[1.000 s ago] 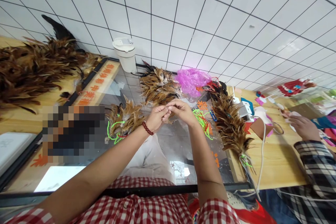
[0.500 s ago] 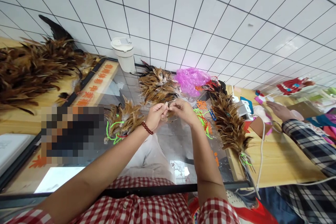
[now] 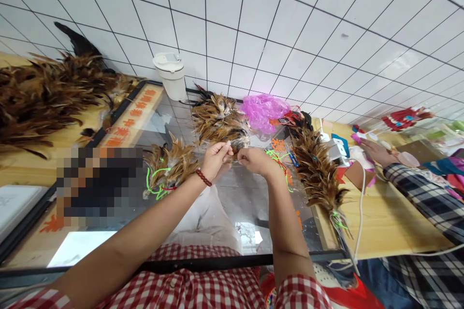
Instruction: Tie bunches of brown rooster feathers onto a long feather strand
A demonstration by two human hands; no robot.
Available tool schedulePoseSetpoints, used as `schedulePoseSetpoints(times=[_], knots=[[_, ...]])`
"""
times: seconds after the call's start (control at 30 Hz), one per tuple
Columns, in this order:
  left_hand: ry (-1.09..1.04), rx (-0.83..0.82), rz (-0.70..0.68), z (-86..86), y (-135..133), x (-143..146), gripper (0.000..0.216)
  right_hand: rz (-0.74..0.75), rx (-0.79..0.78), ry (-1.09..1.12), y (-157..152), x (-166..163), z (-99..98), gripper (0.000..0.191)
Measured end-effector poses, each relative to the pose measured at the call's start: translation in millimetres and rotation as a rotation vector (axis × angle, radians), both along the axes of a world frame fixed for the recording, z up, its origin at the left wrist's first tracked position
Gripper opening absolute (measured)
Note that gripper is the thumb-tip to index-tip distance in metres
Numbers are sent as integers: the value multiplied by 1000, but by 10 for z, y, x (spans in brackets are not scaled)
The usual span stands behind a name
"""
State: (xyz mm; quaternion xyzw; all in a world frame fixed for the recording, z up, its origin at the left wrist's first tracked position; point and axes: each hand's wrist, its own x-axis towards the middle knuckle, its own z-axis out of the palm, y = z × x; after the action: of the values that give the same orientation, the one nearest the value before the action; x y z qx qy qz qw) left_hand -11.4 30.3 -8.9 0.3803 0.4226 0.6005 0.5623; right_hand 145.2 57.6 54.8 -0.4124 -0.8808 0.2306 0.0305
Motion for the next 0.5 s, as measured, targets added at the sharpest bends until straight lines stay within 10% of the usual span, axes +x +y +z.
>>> schedulePoseSetpoints(times=[0.5], knots=[[58,-17,-56,-79,0,41,38,-243,290,319,-44,-171,-54,36]])
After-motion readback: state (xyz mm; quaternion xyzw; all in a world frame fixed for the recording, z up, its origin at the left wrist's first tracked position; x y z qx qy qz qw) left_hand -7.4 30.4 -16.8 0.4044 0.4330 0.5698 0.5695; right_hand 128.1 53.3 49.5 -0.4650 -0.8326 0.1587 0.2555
